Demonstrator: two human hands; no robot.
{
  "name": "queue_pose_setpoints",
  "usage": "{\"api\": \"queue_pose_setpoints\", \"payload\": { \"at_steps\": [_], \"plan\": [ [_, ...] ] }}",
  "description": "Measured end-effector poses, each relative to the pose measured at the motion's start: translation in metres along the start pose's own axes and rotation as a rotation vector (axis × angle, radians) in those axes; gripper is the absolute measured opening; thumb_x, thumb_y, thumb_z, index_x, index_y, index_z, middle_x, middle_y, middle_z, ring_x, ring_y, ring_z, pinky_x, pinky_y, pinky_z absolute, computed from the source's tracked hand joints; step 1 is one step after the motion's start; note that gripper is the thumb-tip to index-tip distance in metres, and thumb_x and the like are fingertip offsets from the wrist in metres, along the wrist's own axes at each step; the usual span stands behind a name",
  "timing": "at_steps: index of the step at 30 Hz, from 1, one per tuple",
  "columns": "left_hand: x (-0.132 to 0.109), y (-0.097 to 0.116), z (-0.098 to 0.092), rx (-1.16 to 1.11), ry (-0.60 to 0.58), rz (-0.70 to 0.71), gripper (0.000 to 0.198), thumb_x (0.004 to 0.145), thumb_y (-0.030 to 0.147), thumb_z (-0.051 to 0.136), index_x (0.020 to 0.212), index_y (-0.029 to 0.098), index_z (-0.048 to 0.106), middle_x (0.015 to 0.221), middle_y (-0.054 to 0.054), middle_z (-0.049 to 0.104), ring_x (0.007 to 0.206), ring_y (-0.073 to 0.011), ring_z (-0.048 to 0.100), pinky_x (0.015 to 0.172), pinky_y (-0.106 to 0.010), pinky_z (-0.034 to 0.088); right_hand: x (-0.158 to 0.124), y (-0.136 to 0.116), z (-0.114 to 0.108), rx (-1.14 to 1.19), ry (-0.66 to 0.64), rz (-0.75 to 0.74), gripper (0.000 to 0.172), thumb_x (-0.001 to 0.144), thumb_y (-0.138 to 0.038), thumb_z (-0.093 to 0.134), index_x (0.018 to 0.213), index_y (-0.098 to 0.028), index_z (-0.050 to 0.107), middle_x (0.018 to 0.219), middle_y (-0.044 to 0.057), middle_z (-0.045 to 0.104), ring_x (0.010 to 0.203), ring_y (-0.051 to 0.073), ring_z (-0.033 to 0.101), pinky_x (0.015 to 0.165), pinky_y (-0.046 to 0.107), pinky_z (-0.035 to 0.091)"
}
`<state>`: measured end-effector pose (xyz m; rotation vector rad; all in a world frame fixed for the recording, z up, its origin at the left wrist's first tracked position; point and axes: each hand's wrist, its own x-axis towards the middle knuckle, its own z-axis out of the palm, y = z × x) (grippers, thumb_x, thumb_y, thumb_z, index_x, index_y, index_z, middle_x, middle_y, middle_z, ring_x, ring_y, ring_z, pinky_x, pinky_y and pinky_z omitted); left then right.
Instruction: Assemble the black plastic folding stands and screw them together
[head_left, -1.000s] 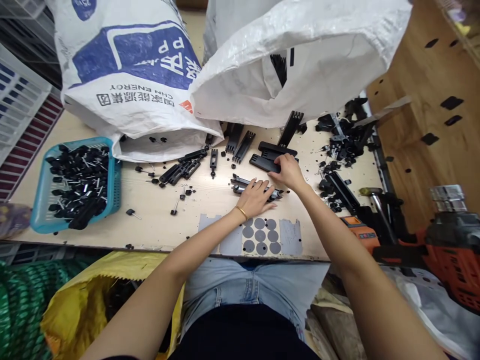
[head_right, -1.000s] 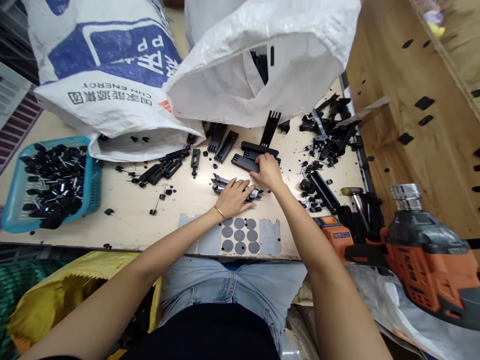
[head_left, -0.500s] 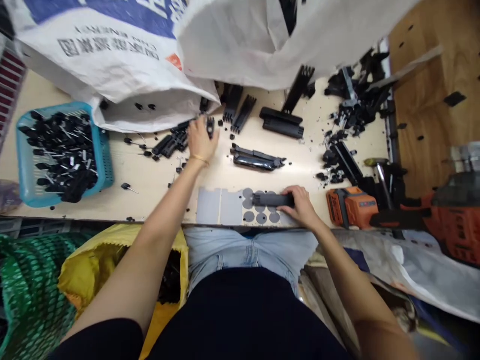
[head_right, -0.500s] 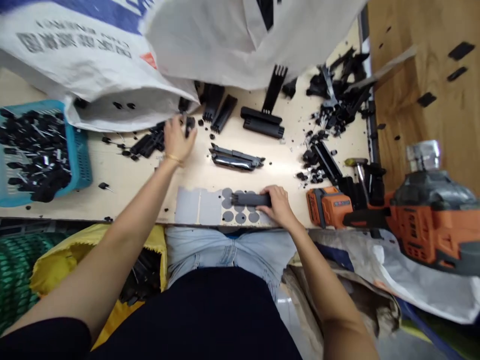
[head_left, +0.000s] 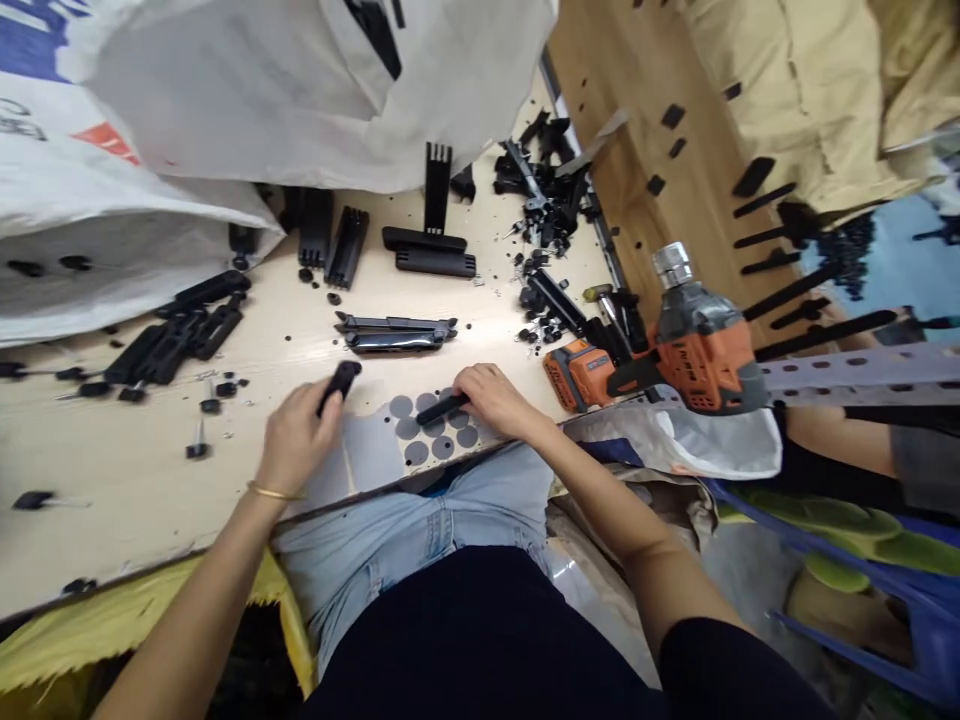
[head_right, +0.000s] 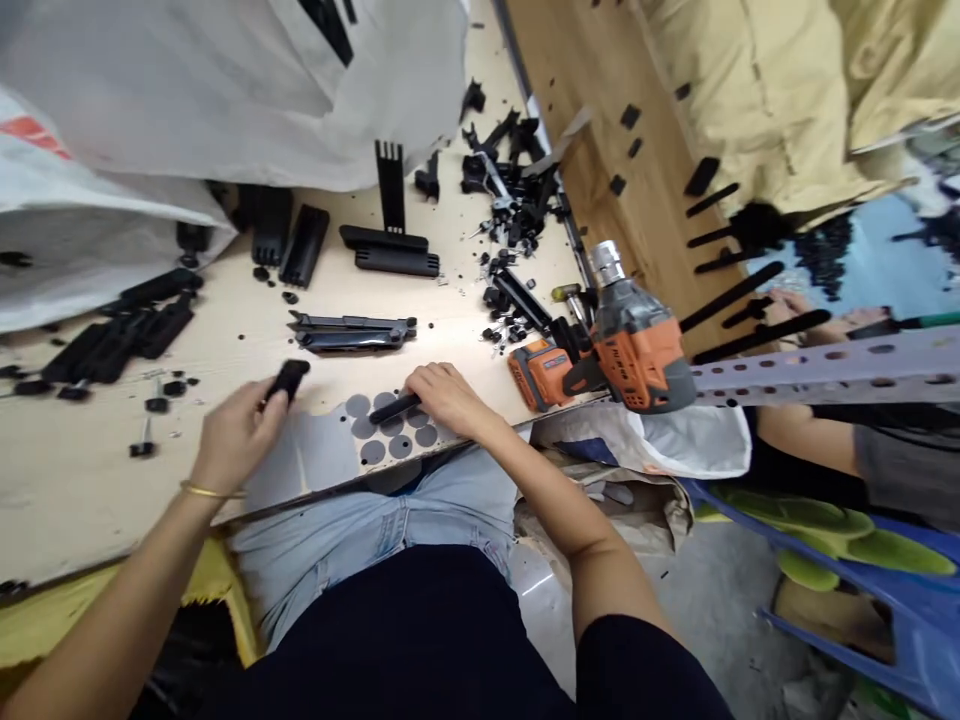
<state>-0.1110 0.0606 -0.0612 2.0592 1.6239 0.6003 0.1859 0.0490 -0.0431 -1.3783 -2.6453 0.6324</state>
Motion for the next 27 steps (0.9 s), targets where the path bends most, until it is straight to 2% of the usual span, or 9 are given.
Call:
{"api": "queue_pose_setpoints", "payload": {
  "at_steps": [2, 5, 9, 12, 14, 16, 18, 20, 27],
  "plan": [
    [-0.016, 0.008, 0.028, -0.003, 0.036, 0.072, 0.033, 0.091, 0.034, 0.040, 0.101, 0.013, 0.063, 0.089, -0.010, 0.059, 0.085, -0.0237, 0.055, 0.075, -0.034, 0.042, 0.001, -0.001, -0.001, -0.056, 0.039, -0.015, 0.017, 0.089, -0.017, 0.053, 0.106, -0.017, 0.056, 0.103, 0.008, 0.061, 0.097, 0.021, 0.049, 0.091, 0.035, 0.034],
    [-0.020, 0.019, 0.057, 0.045, 0.094, 0.091, 0.033, 0.091, 0.032, 0.042, 0.107, 0.012, 0.063, 0.101, -0.014, 0.058, 0.094, -0.0272, 0.053, 0.080, -0.038, 0.040, 0.002, 0.001, -0.003, -0.090, 0.044, -0.046, 0.020, 0.093, -0.017, 0.045, 0.107, -0.020, 0.059, 0.104, 0.007, 0.060, 0.099, 0.020, 0.049, 0.096, 0.038, 0.032],
    [-0.015, 0.028, 0.068, 0.072, 0.083, 0.070, 0.036, 0.091, 0.027, 0.044, 0.122, 0.015, 0.057, 0.099, -0.013, 0.057, 0.092, -0.0272, 0.051, 0.078, -0.039, 0.038, -0.004, 0.006, -0.005, -0.050, 0.092, -0.054, 0.021, 0.090, -0.015, 0.044, 0.099, -0.022, 0.062, 0.116, 0.007, 0.057, 0.111, 0.021, 0.047, 0.105, 0.043, 0.031],
    [-0.013, 0.028, 0.066, 0.050, 0.084, 0.078, 0.033, 0.091, 0.026, 0.045, 0.118, 0.015, 0.060, 0.091, -0.011, 0.056, 0.087, -0.0256, 0.051, 0.076, -0.037, 0.038, -0.017, 0.005, -0.005, 0.083, 0.355, 0.191, 0.020, 0.087, -0.017, 0.044, 0.097, -0.021, 0.061, 0.119, 0.008, 0.054, 0.114, 0.022, 0.049, 0.099, 0.043, 0.041],
    [-0.013, 0.027, 0.066, 0.038, 0.101, 0.079, 0.031, 0.091, 0.025, 0.046, 0.116, 0.015, 0.061, 0.088, -0.010, 0.056, 0.086, -0.0246, 0.051, 0.075, -0.036, 0.038, -0.023, 0.001, -0.001, 0.189, 0.561, 0.454, 0.019, 0.089, -0.024, 0.043, 0.098, -0.018, 0.058, 0.106, 0.011, 0.057, 0.099, 0.022, 0.055, 0.085, 0.040, 0.049],
    [-0.012, 0.026, 0.068, 0.043, 0.112, 0.072, 0.030, 0.091, 0.026, 0.047, 0.116, 0.016, 0.061, 0.089, -0.009, 0.056, 0.086, -0.0244, 0.051, 0.075, -0.035, 0.037, -0.022, -0.007, 0.007, 0.276, 0.632, 0.648, 0.025, 0.089, -0.035, 0.046, 0.101, -0.015, 0.056, 0.094, 0.011, 0.058, 0.083, 0.021, 0.057, 0.075, 0.038, 0.051],
    [-0.011, 0.025, 0.069, 0.053, 0.113, 0.063, 0.031, 0.092, 0.027, 0.047, 0.117, 0.017, 0.060, 0.091, -0.009, 0.056, 0.087, -0.0246, 0.051, 0.075, -0.036, 0.037, -0.013, -0.018, 0.018, 0.317, 0.565, 0.694, 0.039, 0.085, -0.044, 0.053, 0.109, -0.012, 0.053, 0.095, 0.012, 0.058, 0.082, 0.022, 0.057, 0.076, 0.040, 0.051],
    [-0.010, 0.026, 0.069, 0.046, 0.114, 0.055, 0.031, 0.093, 0.029, 0.046, 0.117, 0.017, 0.060, 0.091, -0.009, 0.057, 0.088, -0.0247, 0.051, 0.075, -0.036, 0.037, -0.001, -0.028, 0.030, 0.292, 0.474, 0.667, 0.048, 0.082, -0.043, 0.057, 0.117, -0.012, 0.050, 0.103, 0.015, 0.057, 0.093, 0.026, 0.056, 0.084, 0.045, 0.049],
    [-0.014, 0.039, 0.070, -0.033, 0.204, 0.040, 0.029, 0.096, 0.034, 0.041, 0.109, 0.017, 0.061, 0.085, -0.007, 0.058, 0.085, -0.0213, 0.052, 0.078, -0.034, 0.037, 0.011, -0.038, 0.040, 0.286, 0.300, 0.450, 0.043, 0.084, -0.027, 0.048, 0.125, -0.015, 0.047, 0.107, 0.013, 0.054, 0.101, 0.027, 0.054, 0.089, 0.044, 0.048]
  ]
}}
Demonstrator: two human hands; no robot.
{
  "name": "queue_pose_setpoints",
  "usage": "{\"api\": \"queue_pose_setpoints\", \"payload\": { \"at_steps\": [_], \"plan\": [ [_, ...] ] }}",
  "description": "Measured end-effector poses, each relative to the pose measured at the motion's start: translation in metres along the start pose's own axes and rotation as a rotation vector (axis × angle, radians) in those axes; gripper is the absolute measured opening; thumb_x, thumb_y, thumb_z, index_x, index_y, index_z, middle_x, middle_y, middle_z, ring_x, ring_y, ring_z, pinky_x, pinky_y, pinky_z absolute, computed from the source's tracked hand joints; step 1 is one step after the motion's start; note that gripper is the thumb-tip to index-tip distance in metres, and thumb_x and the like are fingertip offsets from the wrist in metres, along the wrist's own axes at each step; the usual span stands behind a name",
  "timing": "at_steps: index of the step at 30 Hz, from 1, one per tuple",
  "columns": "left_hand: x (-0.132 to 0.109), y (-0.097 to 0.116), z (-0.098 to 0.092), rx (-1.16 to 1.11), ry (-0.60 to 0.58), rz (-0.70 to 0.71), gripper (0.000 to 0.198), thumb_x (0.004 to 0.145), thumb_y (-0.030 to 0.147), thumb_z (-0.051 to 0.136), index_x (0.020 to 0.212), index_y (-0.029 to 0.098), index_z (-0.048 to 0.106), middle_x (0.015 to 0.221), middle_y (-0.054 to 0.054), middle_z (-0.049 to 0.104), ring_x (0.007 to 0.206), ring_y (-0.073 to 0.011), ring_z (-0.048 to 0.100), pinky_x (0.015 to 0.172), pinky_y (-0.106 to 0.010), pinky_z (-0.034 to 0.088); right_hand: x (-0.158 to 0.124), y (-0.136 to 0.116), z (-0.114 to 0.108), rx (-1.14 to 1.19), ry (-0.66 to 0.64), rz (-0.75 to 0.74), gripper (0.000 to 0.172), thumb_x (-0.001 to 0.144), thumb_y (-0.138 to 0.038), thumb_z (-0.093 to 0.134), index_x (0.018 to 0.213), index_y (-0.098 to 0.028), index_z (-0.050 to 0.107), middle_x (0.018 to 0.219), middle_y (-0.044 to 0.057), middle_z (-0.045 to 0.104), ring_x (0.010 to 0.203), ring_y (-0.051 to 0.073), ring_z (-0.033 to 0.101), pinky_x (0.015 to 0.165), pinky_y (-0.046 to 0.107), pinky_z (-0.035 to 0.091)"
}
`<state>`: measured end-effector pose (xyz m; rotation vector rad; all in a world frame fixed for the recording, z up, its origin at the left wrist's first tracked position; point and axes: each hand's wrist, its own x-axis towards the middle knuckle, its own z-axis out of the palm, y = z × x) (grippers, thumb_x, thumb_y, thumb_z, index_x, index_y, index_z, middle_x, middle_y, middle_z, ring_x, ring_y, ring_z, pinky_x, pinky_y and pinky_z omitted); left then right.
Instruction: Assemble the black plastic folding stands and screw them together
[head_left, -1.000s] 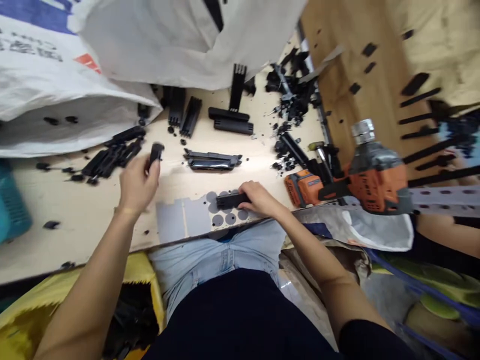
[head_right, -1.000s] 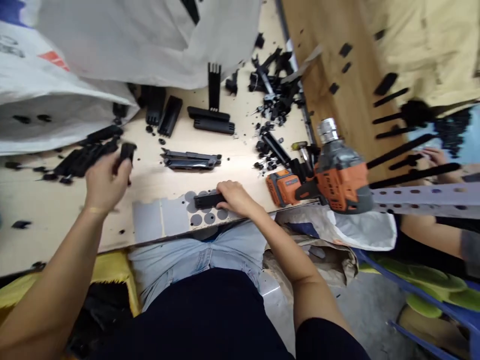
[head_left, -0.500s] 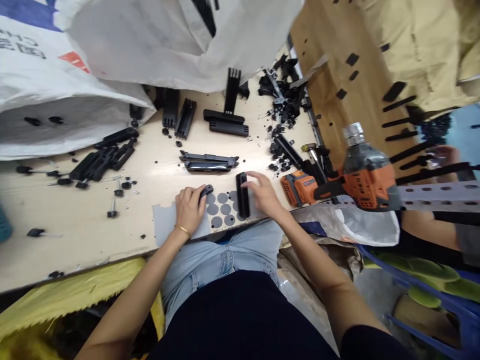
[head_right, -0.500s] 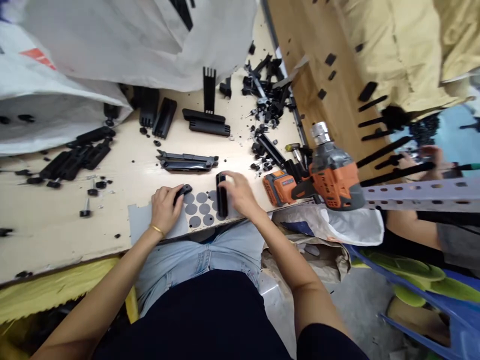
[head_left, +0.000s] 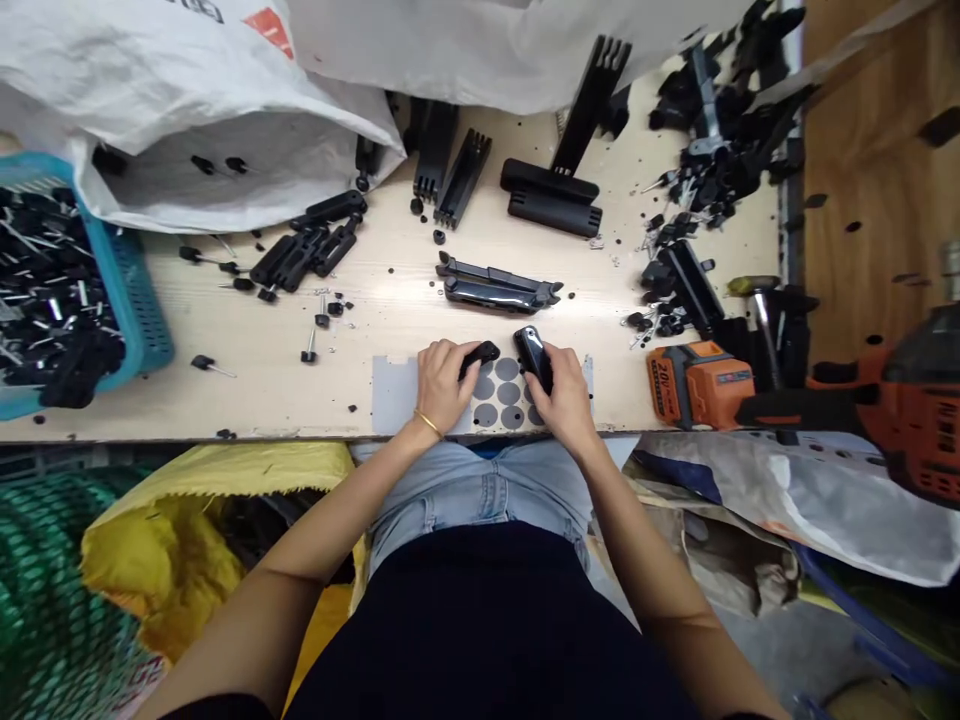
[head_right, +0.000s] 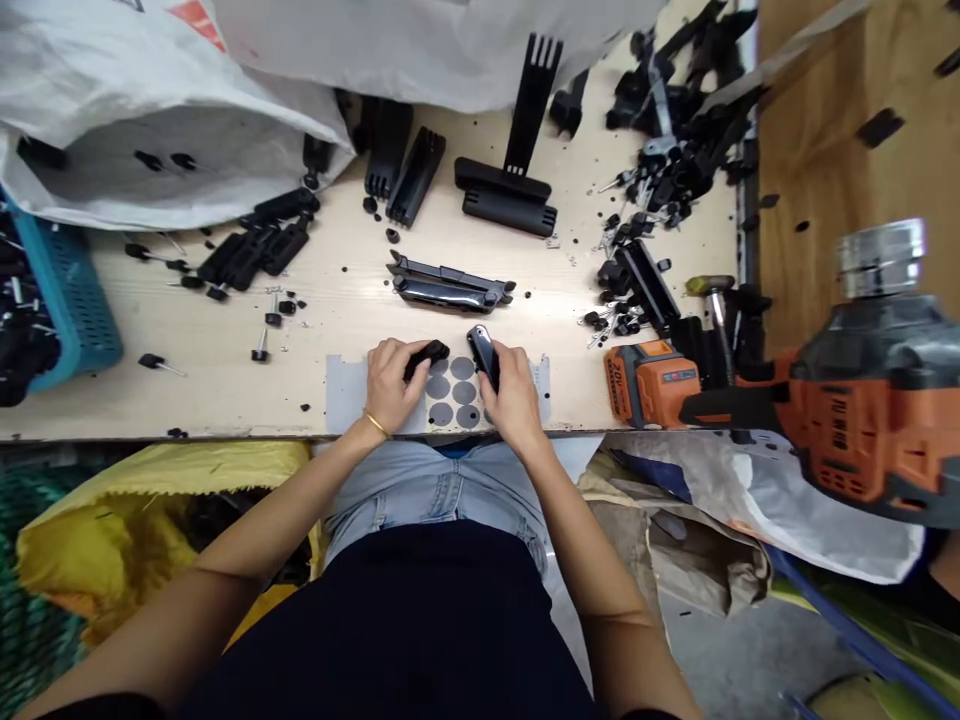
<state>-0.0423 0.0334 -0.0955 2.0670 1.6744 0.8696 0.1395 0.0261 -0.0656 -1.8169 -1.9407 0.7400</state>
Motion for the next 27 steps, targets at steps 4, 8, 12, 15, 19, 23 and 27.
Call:
{"api": "queue_pose_setpoints", "payload": {
  "at_steps": [4, 8, 12, 15, 19, 23, 27],
  "plan": [
    [-0.001, 0.008, 0.014, 0.053, -0.053, -0.047, 0.039, 0.099, 0.036, 0.031, 0.117, 0.015, 0.058, 0.089, -0.008, 0.057, 0.086, -0.0214, 0.051, 0.078, -0.034, 0.037, -0.006, -0.008, 0.009, -0.013, -0.093, 0.022, 0.049, 0.083, -0.024, 0.045, 0.130, -0.015, 0.041, 0.111, 0.014, 0.051, 0.100, 0.028, 0.054, 0.082, 0.044, 0.051],
    [0.000, 0.009, 0.017, 0.093, -0.132, 0.007, 0.050, 0.099, 0.043, 0.025, 0.135, 0.013, 0.044, 0.100, -0.011, 0.057, 0.092, -0.0222, 0.049, 0.081, -0.035, 0.036, -0.005, -0.010, 0.014, 0.002, -0.103, 0.023, 0.053, 0.081, -0.023, 0.047, 0.133, -0.014, 0.039, 0.113, 0.015, 0.050, 0.102, 0.029, 0.054, 0.083, 0.043, 0.052],
    [-0.001, 0.007, 0.012, 0.135, -0.123, 0.004, 0.049, 0.098, 0.045, 0.030, 0.129, 0.014, 0.053, 0.087, -0.008, 0.055, 0.084, -0.0209, 0.048, 0.076, -0.034, 0.035, -0.004, -0.005, 0.009, 0.079, -0.114, -0.052, 0.058, 0.079, -0.017, 0.046, 0.136, -0.016, 0.036, 0.119, 0.015, 0.048, 0.109, 0.028, 0.051, 0.092, 0.044, 0.049],
    [-0.003, 0.008, 0.011, 0.138, -0.100, -0.011, 0.045, 0.098, 0.043, 0.033, 0.124, 0.016, 0.058, 0.080, -0.006, 0.052, 0.079, -0.0197, 0.048, 0.075, -0.034, 0.035, -0.006, -0.004, 0.006, 0.082, -0.133, -0.073, 0.060, 0.078, -0.013, 0.045, 0.137, -0.018, 0.035, 0.119, 0.015, 0.047, 0.109, 0.029, 0.051, 0.091, 0.045, 0.050],
    [-0.001, 0.008, 0.013, 0.147, -0.116, -0.027, 0.044, 0.098, 0.042, 0.032, 0.121, 0.016, 0.060, 0.078, -0.006, 0.050, 0.078, -0.0198, 0.047, 0.075, -0.034, 0.036, -0.005, -0.004, 0.007, 0.084, -0.155, -0.050, 0.060, 0.079, -0.015, 0.046, 0.138, -0.020, 0.036, 0.116, 0.014, 0.048, 0.101, 0.029, 0.054, 0.080, 0.042, 0.053],
    [0.005, 0.006, 0.011, 0.127, -0.217, 0.012, 0.044, 0.099, 0.039, 0.031, 0.122, 0.014, 0.058, 0.079, -0.007, 0.052, 0.079, -0.0207, 0.047, 0.075, -0.034, 0.038, -0.004, 0.000, 0.008, 0.111, -0.173, -0.036, 0.061, 0.079, -0.017, 0.047, 0.138, -0.022, 0.035, 0.112, 0.012, 0.048, 0.097, 0.027, 0.055, 0.076, 0.039, 0.053],
    [0.006, 0.013, 0.015, 0.133, -0.182, 0.044, 0.040, 0.099, 0.034, 0.032, 0.121, 0.012, 0.057, 0.079, -0.007, 0.053, 0.078, -0.0204, 0.046, 0.074, -0.033, 0.039, -0.003, 0.003, 0.008, 0.133, -0.184, -0.045, 0.061, 0.079, -0.017, 0.047, 0.138, -0.021, 0.034, 0.111, 0.012, 0.047, 0.098, 0.027, 0.054, 0.076, 0.039, 0.053]
  ]
}}
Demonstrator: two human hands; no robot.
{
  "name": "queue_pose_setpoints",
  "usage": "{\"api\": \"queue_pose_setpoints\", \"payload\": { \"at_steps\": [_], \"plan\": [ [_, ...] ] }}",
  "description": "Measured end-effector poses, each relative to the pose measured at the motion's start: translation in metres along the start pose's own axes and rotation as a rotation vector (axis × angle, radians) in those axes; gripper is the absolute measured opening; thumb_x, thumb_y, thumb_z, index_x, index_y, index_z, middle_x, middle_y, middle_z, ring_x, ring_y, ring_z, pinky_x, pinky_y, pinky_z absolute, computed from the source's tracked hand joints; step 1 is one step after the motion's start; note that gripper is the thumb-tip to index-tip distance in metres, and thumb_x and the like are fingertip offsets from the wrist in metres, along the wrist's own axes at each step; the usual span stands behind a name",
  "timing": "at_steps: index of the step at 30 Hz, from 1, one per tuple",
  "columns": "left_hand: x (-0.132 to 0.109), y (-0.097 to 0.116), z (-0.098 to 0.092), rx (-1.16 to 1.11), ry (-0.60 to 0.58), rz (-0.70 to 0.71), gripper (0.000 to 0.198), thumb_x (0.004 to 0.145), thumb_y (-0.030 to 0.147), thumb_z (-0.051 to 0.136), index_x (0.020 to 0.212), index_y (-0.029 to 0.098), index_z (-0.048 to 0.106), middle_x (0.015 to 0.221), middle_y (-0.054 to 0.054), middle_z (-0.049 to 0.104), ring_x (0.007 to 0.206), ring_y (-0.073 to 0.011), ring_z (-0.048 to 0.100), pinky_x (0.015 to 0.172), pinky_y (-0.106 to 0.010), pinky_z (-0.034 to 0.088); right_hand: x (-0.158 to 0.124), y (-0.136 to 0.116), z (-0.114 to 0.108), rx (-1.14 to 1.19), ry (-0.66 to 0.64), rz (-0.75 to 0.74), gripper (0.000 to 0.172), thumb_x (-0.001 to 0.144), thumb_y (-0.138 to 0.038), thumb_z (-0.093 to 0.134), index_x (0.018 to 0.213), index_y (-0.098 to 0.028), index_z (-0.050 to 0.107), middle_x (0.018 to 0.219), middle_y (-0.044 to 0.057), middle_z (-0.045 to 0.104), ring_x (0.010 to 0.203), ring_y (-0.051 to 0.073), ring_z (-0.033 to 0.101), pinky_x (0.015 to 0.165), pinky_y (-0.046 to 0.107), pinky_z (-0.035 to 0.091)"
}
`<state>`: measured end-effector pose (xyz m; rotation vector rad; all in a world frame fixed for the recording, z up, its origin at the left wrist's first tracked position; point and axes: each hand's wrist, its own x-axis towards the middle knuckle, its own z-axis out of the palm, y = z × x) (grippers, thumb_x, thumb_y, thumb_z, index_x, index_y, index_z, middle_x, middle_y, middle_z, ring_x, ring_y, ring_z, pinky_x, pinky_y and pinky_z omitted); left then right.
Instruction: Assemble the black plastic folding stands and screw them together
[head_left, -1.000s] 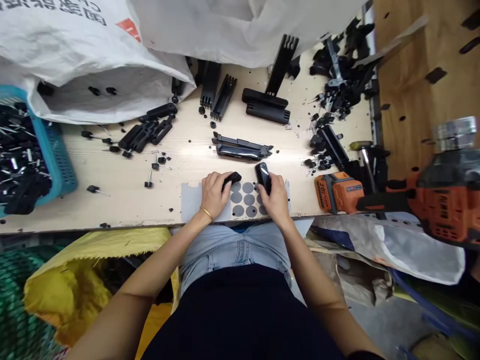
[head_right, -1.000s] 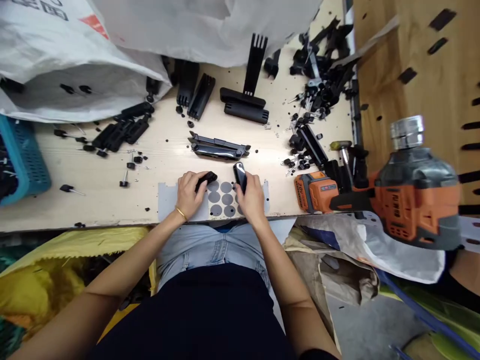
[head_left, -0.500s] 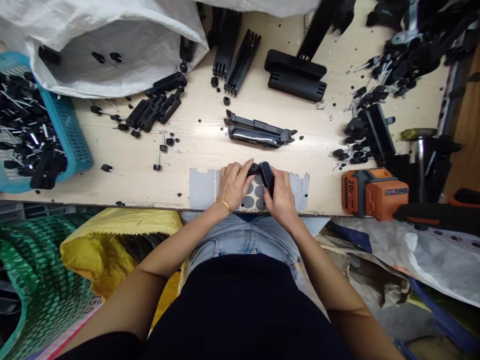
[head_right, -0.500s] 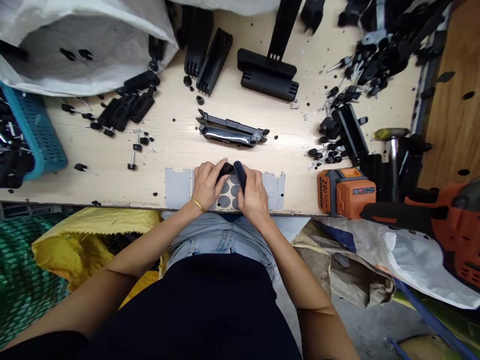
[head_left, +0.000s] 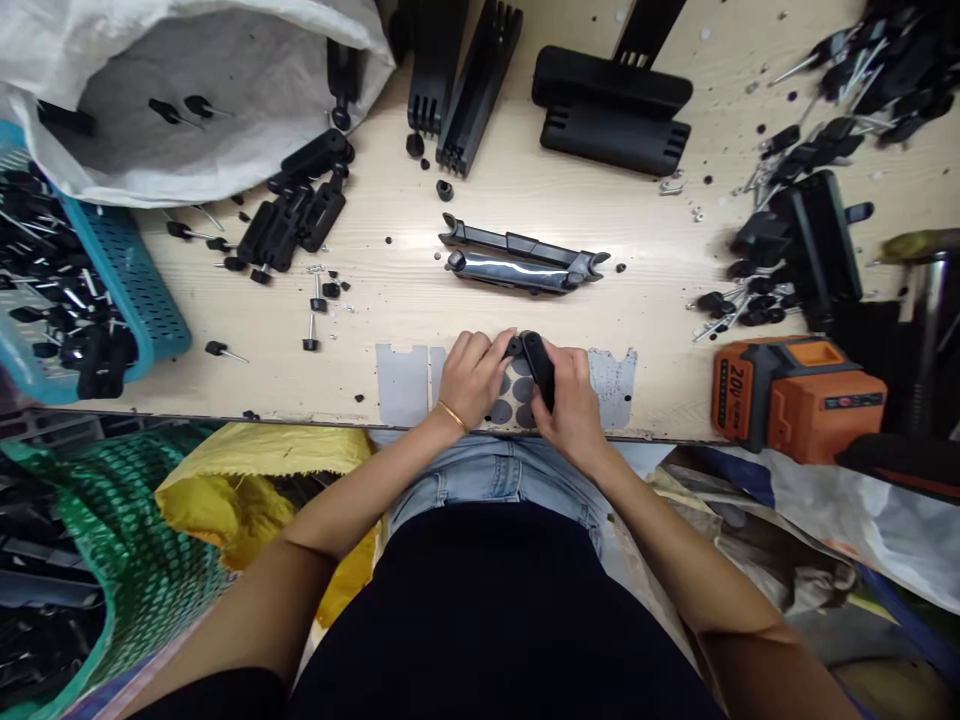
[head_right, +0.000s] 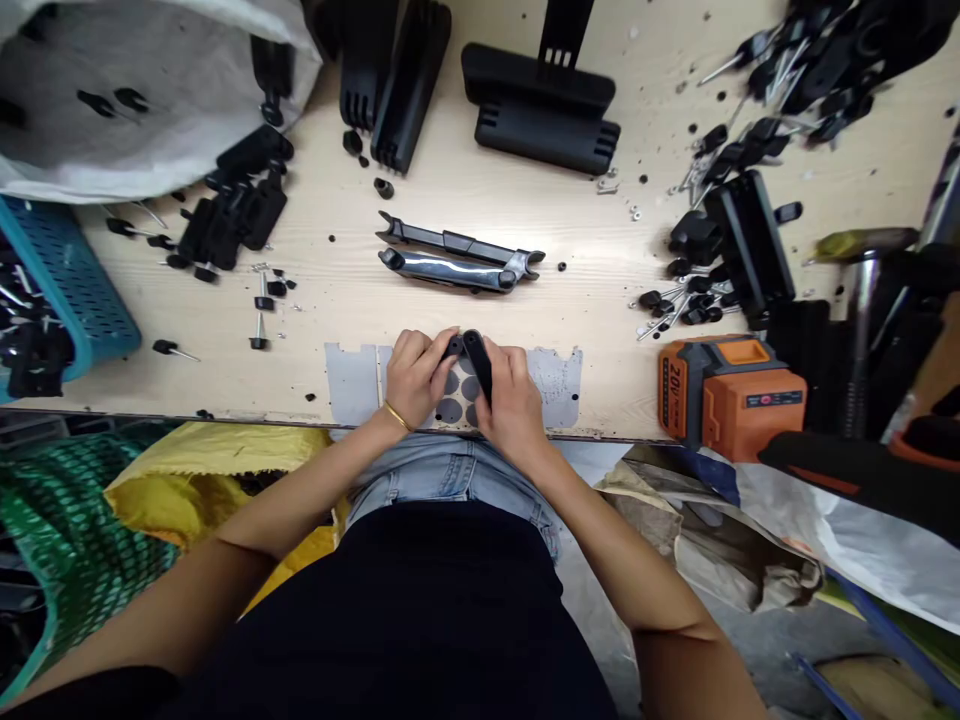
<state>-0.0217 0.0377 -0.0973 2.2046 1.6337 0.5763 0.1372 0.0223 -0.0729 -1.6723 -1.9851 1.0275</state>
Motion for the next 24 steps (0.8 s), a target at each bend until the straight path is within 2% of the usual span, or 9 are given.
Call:
{"api": "queue_pose_setpoints", "payload": {
  "at_steps": [3, 5, 10, 15, 17, 21, 22, 24],
  "plan": [
    [0.000, 0.009, 0.005, 0.020, 0.082, -0.076, 0.039, 0.099, 0.030, 0.031, 0.121, 0.011, 0.056, 0.080, -0.008, 0.054, 0.078, -0.0212, 0.046, 0.074, -0.035, 0.039, 0.001, 0.001, 0.001, -0.015, 0.025, 0.025, 0.060, 0.078, -0.017, 0.047, 0.137, -0.019, 0.035, 0.109, 0.012, 0.047, 0.096, 0.027, 0.054, 0.075, 0.040, 0.053],
    [0.002, 0.008, 0.005, 0.017, 0.077, -0.097, 0.040, 0.099, 0.030, 0.029, 0.122, 0.011, 0.056, 0.081, -0.009, 0.055, 0.078, -0.0219, 0.046, 0.075, -0.036, 0.040, 0.002, 0.001, 0.001, -0.012, 0.035, 0.027, 0.060, 0.078, -0.018, 0.047, 0.137, -0.019, 0.035, 0.108, 0.012, 0.047, 0.097, 0.028, 0.053, 0.077, 0.041, 0.053],
    [0.010, -0.005, 0.001, -0.006, -0.033, 0.120, 0.041, 0.099, 0.033, 0.031, 0.121, 0.010, 0.056, 0.081, -0.009, 0.056, 0.077, -0.0215, 0.048, 0.072, -0.035, 0.042, 0.001, 0.003, 0.002, 0.001, 0.063, -0.030, 0.060, 0.077, -0.017, 0.046, 0.137, -0.017, 0.034, 0.107, 0.011, 0.045, 0.103, 0.028, 0.050, 0.086, 0.045, 0.050],
    [0.008, 0.001, 0.007, 0.012, 0.083, 0.014, 0.039, 0.098, 0.028, 0.029, 0.122, 0.009, 0.054, 0.084, -0.010, 0.058, 0.079, -0.0225, 0.050, 0.074, -0.036, 0.042, -0.001, 0.002, 0.006, -0.023, 0.107, -0.008, 0.062, 0.076, -0.015, 0.045, 0.136, -0.018, 0.034, 0.107, 0.011, 0.045, 0.099, 0.026, 0.051, 0.084, 0.044, 0.052],
    [0.010, -0.001, 0.006, -0.004, 0.062, 0.068, 0.038, 0.098, 0.028, 0.032, 0.121, 0.010, 0.056, 0.084, -0.010, 0.058, 0.078, -0.0224, 0.050, 0.074, -0.036, 0.043, -0.002, 0.001, 0.006, -0.030, 0.089, -0.007, 0.063, 0.075, -0.015, 0.046, 0.137, -0.017, 0.033, 0.109, 0.012, 0.045, 0.099, 0.026, 0.051, 0.085, 0.043, 0.052],
    [0.018, -0.012, 0.001, -0.096, -0.010, 0.268, 0.034, 0.096, 0.028, 0.037, 0.116, 0.012, 0.059, 0.080, -0.008, 0.056, 0.079, -0.0225, 0.051, 0.074, -0.034, 0.045, -0.005, -0.002, 0.004, -0.068, 0.045, 0.015, 0.064, 0.075, -0.017, 0.046, 0.137, -0.014, 0.031, 0.110, 0.013, 0.044, 0.099, 0.025, 0.051, 0.086, 0.041, 0.052],
    [0.018, -0.012, 0.002, -0.117, 0.002, 0.272, 0.033, 0.095, 0.027, 0.038, 0.116, 0.012, 0.060, 0.079, -0.008, 0.056, 0.079, -0.0227, 0.050, 0.074, -0.034, 0.045, -0.006, -0.002, 0.003, -0.080, 0.041, 0.029, 0.065, 0.075, -0.017, 0.046, 0.138, -0.013, 0.031, 0.110, 0.013, 0.044, 0.098, 0.025, 0.051, 0.085, 0.041, 0.053],
    [0.016, -0.006, 0.007, -0.136, 0.067, 0.194, 0.033, 0.095, 0.025, 0.038, 0.115, 0.011, 0.060, 0.079, -0.009, 0.055, 0.078, -0.0235, 0.050, 0.074, -0.035, 0.045, -0.007, -0.003, 0.003, -0.103, 0.035, 0.057, 0.065, 0.075, -0.016, 0.046, 0.138, -0.013, 0.031, 0.110, 0.013, 0.044, 0.098, 0.025, 0.051, 0.084, 0.040, 0.053]
  ]
}}
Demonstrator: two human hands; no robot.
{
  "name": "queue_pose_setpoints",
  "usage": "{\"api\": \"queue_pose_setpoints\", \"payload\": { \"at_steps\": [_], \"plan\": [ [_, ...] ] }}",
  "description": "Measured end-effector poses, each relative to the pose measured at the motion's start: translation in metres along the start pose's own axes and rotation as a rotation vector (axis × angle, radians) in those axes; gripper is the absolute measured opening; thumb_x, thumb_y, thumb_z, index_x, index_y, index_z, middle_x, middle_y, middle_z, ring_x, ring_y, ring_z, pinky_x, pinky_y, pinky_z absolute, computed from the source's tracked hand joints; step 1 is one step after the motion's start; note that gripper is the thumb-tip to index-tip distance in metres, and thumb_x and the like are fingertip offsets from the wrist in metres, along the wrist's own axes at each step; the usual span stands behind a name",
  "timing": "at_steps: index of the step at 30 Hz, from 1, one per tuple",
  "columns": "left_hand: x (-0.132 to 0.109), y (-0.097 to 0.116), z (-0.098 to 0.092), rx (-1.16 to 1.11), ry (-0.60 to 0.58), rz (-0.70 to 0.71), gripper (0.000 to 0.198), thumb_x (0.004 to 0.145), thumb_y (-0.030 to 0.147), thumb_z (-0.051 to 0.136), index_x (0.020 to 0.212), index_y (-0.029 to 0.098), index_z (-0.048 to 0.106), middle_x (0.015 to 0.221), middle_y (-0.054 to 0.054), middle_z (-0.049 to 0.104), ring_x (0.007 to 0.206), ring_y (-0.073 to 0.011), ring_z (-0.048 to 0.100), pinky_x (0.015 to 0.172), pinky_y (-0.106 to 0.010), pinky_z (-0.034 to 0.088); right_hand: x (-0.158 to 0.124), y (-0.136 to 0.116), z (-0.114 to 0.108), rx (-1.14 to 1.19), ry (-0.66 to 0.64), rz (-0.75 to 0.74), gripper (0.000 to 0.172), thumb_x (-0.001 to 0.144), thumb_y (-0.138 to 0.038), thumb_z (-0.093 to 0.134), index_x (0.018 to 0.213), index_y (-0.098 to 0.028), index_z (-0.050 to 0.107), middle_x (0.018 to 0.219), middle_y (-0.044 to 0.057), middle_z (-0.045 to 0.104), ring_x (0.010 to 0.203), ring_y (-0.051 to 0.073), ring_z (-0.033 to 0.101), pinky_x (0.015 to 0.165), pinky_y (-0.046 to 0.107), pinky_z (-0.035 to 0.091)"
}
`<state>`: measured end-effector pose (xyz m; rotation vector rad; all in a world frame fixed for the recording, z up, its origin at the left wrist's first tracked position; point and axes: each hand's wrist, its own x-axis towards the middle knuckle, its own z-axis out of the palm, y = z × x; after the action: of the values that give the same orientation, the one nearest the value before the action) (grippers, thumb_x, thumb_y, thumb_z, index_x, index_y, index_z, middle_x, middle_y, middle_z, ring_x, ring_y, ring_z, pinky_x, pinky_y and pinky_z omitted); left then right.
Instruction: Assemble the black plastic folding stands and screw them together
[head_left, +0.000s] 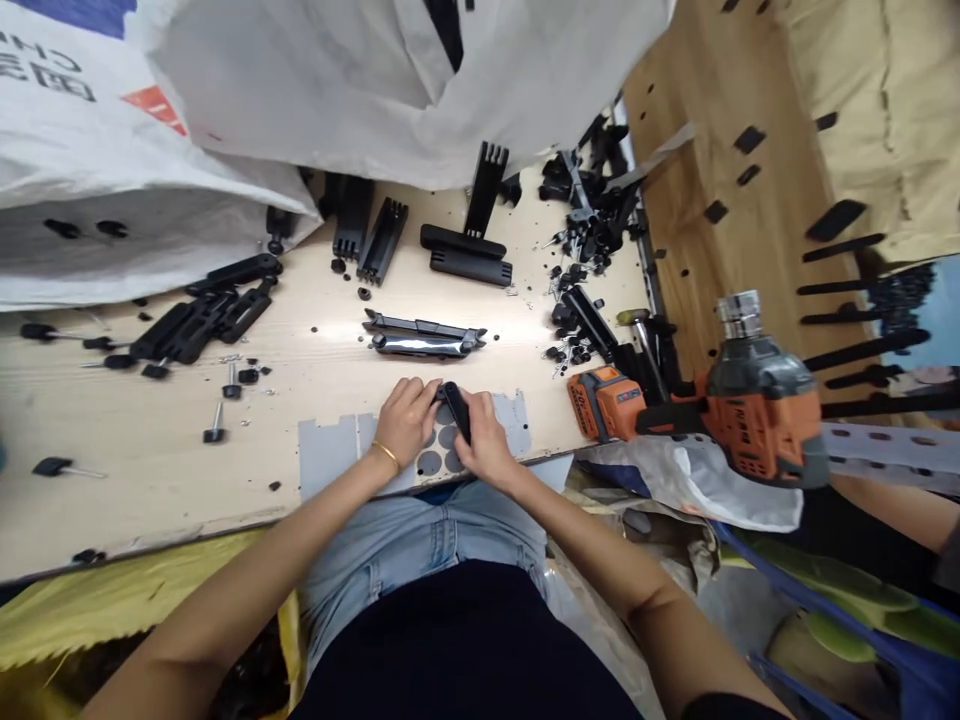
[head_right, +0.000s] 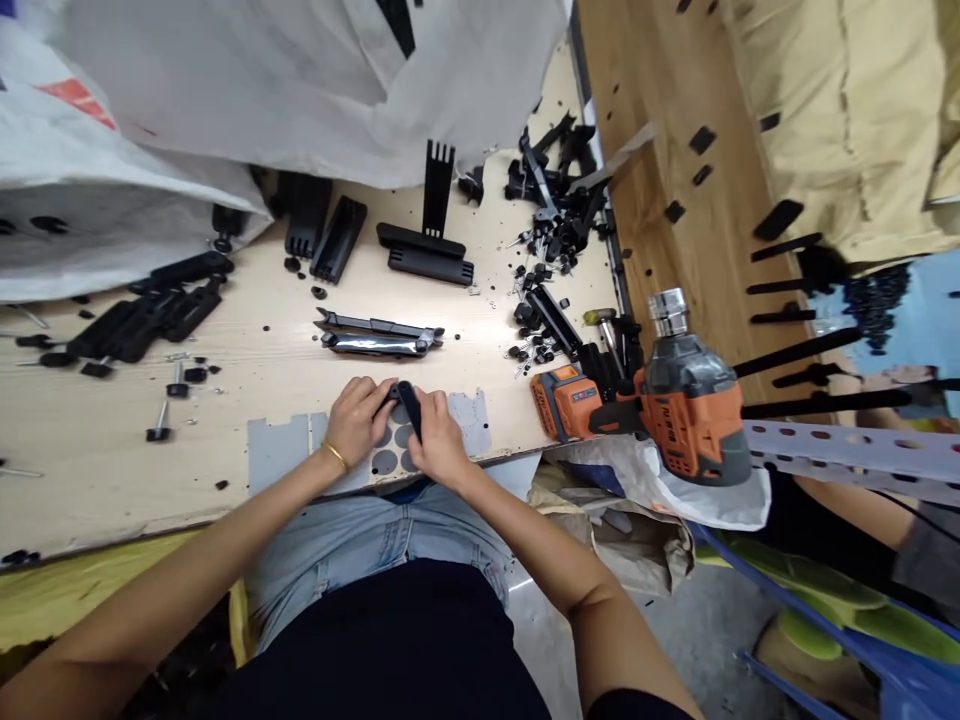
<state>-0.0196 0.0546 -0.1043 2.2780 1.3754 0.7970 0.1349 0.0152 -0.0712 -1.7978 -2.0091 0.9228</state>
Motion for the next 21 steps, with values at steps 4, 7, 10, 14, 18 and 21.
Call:
{"api": "queue_pose_setpoints", "payload": {
  "at_steps": [4, 7, 10, 14, 18, 21],
  "plan": [
    [-0.004, 0.011, 0.008, 0.040, 0.083, -0.145, 0.033, 0.094, 0.025, 0.038, 0.114, 0.012, 0.061, 0.081, -0.010, 0.055, 0.080, -0.0246, 0.050, 0.075, -0.037, 0.044, 0.000, -0.003, -0.004, -0.036, -0.024, -0.004, 0.065, 0.075, -0.015, 0.047, 0.138, -0.011, 0.031, 0.113, 0.015, 0.044, 0.100, 0.025, 0.052, 0.084, 0.040, 0.053],
    [0.000, 0.002, 0.001, 0.038, -0.022, -0.052, 0.032, 0.094, 0.028, 0.041, 0.114, 0.013, 0.061, 0.082, -0.009, 0.056, 0.080, -0.0232, 0.051, 0.076, -0.035, 0.045, 0.003, -0.005, -0.006, -0.068, -0.023, -0.042, 0.061, 0.080, -0.022, 0.049, 0.138, -0.012, 0.032, 0.118, 0.016, 0.045, 0.105, 0.027, 0.051, 0.087, 0.043, 0.052],
    [0.004, -0.013, -0.006, 0.014, -0.094, 0.000, 0.032, 0.093, 0.032, 0.044, 0.114, 0.015, 0.062, 0.084, -0.008, 0.056, 0.082, -0.0225, 0.052, 0.077, -0.036, 0.045, 0.008, -0.005, -0.004, -0.079, 0.043, -0.057, 0.057, 0.085, -0.031, 0.050, 0.137, -0.017, 0.034, 0.120, 0.016, 0.047, 0.108, 0.029, 0.051, 0.087, 0.047, 0.051],
    [0.007, -0.020, -0.006, 0.017, -0.030, -0.072, 0.033, 0.094, 0.032, 0.043, 0.111, 0.013, 0.063, 0.081, -0.007, 0.055, 0.080, -0.0215, 0.052, 0.075, -0.036, 0.045, 0.012, -0.001, -0.002, -0.040, 0.089, -0.137, 0.055, 0.085, -0.022, 0.045, 0.139, -0.020, 0.036, 0.114, 0.012, 0.049, 0.106, 0.026, 0.053, 0.090, 0.044, 0.050],
    [0.016, -0.024, -0.007, -0.044, -0.109, 0.051, 0.034, 0.095, 0.033, 0.039, 0.110, 0.013, 0.062, 0.081, -0.007, 0.054, 0.079, -0.0205, 0.052, 0.073, -0.035, 0.046, 0.012, 0.003, -0.006, -0.008, 0.038, -0.159, 0.064, 0.080, -0.019, 0.048, 0.142, -0.022, 0.033, 0.112, 0.011, 0.049, 0.100, 0.025, 0.054, 0.085, 0.041, 0.052],
    [0.020, -0.021, -0.005, -0.078, -0.149, 0.107, 0.032, 0.095, 0.033, 0.039, 0.109, 0.014, 0.061, 0.080, -0.006, 0.053, 0.079, -0.0201, 0.052, 0.072, -0.034, 0.045, 0.012, 0.005, -0.007, 0.022, 0.029, -0.145, 0.069, 0.079, -0.019, 0.049, 0.145, -0.024, 0.029, 0.112, 0.010, 0.048, 0.100, 0.024, 0.054, 0.082, 0.040, 0.053]
  ]
}}
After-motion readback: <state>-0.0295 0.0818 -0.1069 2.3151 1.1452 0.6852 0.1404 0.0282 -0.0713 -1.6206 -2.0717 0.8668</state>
